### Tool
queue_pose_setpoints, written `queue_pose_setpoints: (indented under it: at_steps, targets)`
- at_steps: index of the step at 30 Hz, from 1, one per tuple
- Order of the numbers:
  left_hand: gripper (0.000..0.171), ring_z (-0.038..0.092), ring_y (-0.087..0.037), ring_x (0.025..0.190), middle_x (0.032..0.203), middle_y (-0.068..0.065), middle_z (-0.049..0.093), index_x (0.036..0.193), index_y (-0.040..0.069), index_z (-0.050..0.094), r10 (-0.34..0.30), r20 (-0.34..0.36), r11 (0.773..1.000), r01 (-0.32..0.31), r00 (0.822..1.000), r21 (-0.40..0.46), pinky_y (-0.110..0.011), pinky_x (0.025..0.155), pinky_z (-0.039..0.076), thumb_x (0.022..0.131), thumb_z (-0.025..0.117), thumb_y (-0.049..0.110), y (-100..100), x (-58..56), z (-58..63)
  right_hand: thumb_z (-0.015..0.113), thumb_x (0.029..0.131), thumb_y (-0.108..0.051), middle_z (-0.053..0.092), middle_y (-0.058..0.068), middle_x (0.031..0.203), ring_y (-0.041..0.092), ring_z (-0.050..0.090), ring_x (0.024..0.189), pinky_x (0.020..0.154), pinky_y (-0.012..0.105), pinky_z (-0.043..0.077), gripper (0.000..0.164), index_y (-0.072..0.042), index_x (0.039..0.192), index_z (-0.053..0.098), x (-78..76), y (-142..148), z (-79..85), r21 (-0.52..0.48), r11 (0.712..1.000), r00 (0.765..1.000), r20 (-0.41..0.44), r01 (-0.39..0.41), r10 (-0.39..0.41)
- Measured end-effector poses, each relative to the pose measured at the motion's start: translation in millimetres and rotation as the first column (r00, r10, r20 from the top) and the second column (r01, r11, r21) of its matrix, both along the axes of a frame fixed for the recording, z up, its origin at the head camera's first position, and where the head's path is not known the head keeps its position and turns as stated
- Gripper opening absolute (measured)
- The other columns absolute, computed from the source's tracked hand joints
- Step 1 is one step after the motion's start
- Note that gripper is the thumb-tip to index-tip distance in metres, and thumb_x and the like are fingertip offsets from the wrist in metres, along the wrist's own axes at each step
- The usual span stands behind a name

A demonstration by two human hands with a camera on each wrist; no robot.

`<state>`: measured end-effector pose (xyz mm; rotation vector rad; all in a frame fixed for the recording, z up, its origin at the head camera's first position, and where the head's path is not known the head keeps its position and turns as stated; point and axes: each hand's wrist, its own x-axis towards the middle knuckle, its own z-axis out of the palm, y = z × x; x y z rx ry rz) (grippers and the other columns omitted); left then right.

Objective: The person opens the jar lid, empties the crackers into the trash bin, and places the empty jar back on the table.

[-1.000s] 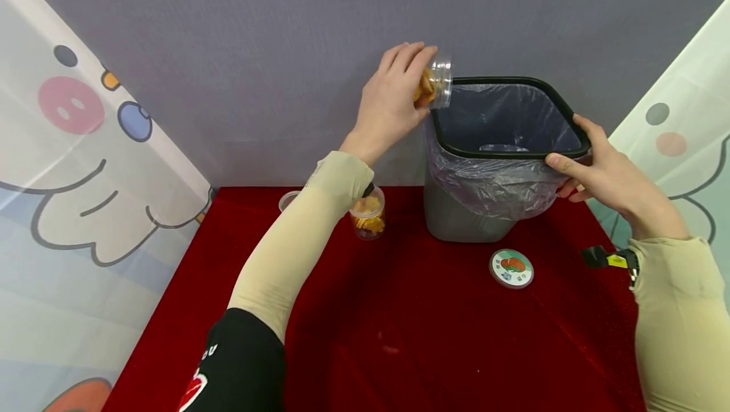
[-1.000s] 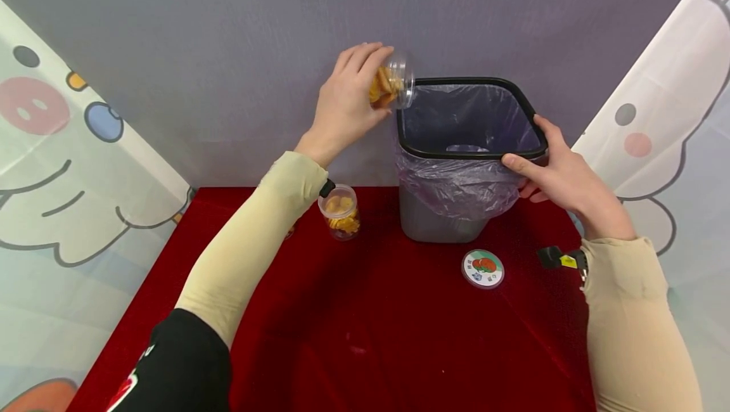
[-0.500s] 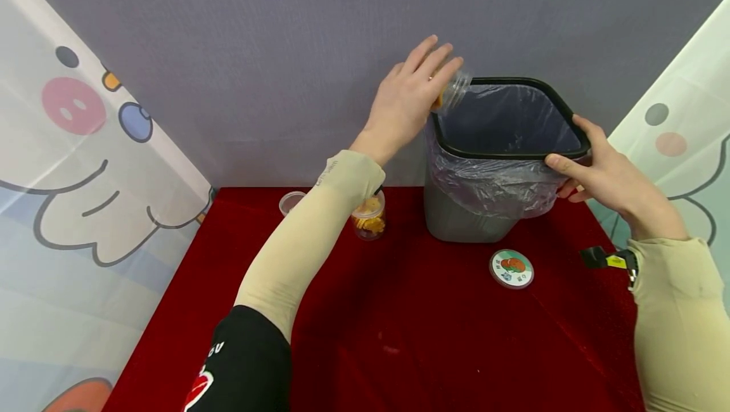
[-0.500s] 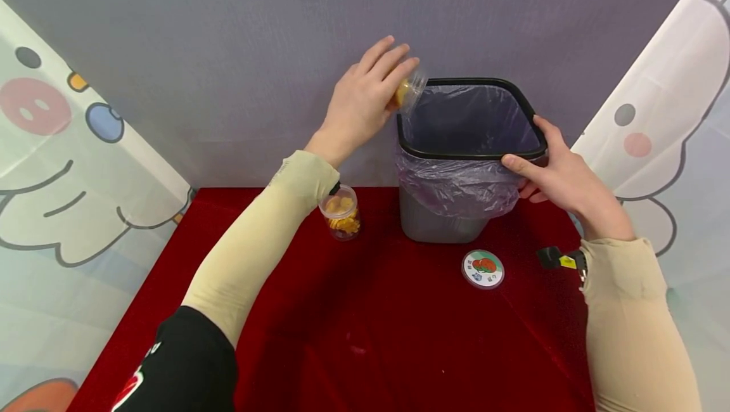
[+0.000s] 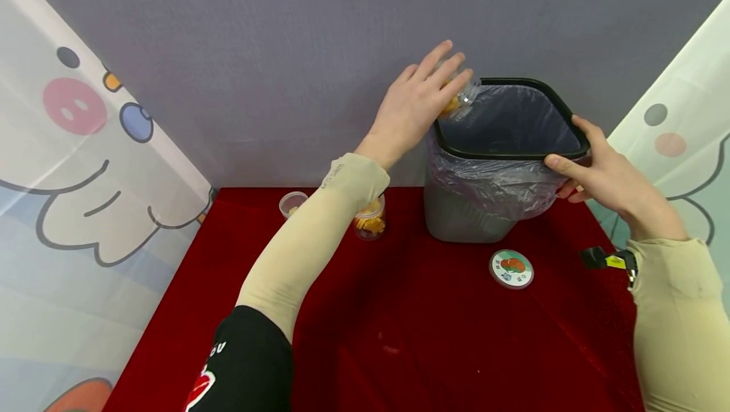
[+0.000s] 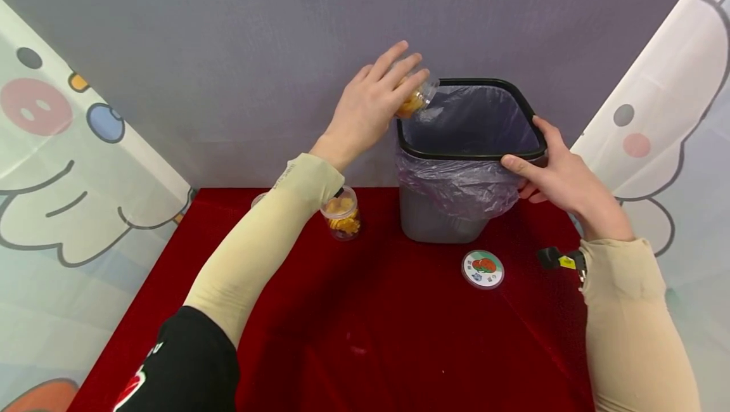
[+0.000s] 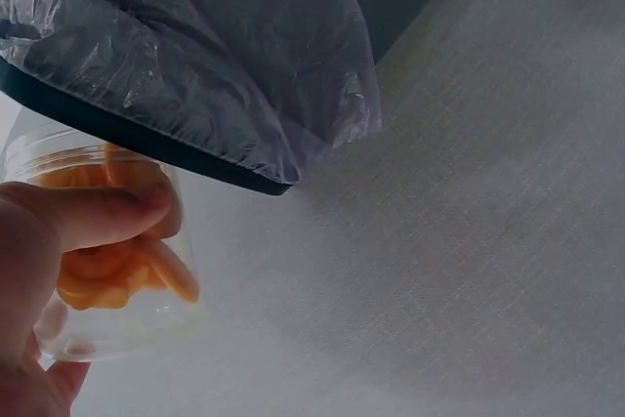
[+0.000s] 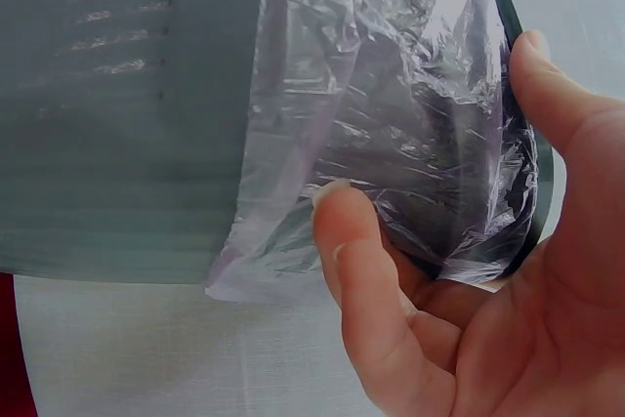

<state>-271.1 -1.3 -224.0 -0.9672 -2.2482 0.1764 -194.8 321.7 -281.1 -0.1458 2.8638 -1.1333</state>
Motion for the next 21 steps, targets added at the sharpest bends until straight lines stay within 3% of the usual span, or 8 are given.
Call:
queue_pose_setpoints:
  at_steps: [9, 19, 21]
  targets:
    - [0.047, 0.017, -0.021, 0.150, 0.157, -0.002, 0.036, 0.149, 0.022, 0.045, -0.021, -0.100, 0.998, 0.015, 0.995, -0.058, -0.038, 0.106, 0.038, 0.105, 0.050, 0.008, 3.2, 0.4, -1.8, 0.056, 0.100, -0.046, 0.061, 0.027, 0.098, 0.026, 0.067, 0.065, 0.057, 0.030, 0.057, 0.097, -0.021, 0.158, -0.017, -0.3, 0.7, -0.2, -0.005, 1.000, 1.000, -0.003, -0.001, 0.001]
    - [0.049, 0.011, -0.021, 0.151, 0.160, -0.001, 0.031, 0.151, 0.024, 0.039, -0.021, -0.089, 0.991, 0.009, 0.996, -0.134, -0.036, 0.110, 0.033, 0.105, 0.053, 0.020, 8.8, 3.3, -0.2, 0.056, 0.100, -0.045, 0.062, 0.023, 0.093, 0.027, 0.067, 0.065, 0.057, 0.031, 0.057, 0.096, -0.021, 0.158, -0.017, -1.7, 3.3, -1.6, -0.006, 1.000, 1.000, -0.006, -0.002, 0.002]
    - [0.052, 0.011, -0.022, 0.151, 0.161, -0.002, 0.029, 0.153, 0.024, 0.038, -0.017, -0.079, 0.991, 0.007, 0.997, -0.134, -0.036, 0.111, 0.032, 0.104, 0.054, 0.016, 8.6, 3.7, -0.4, 0.055, 0.100, -0.045, 0.063, 0.022, 0.092, 0.027, 0.067, 0.064, 0.056, 0.031, 0.057, 0.096, -0.021, 0.158, -0.017, -1.9, 3.8, -1.8, -0.008, 1.000, 1.000, -0.007, -0.003, 0.003]
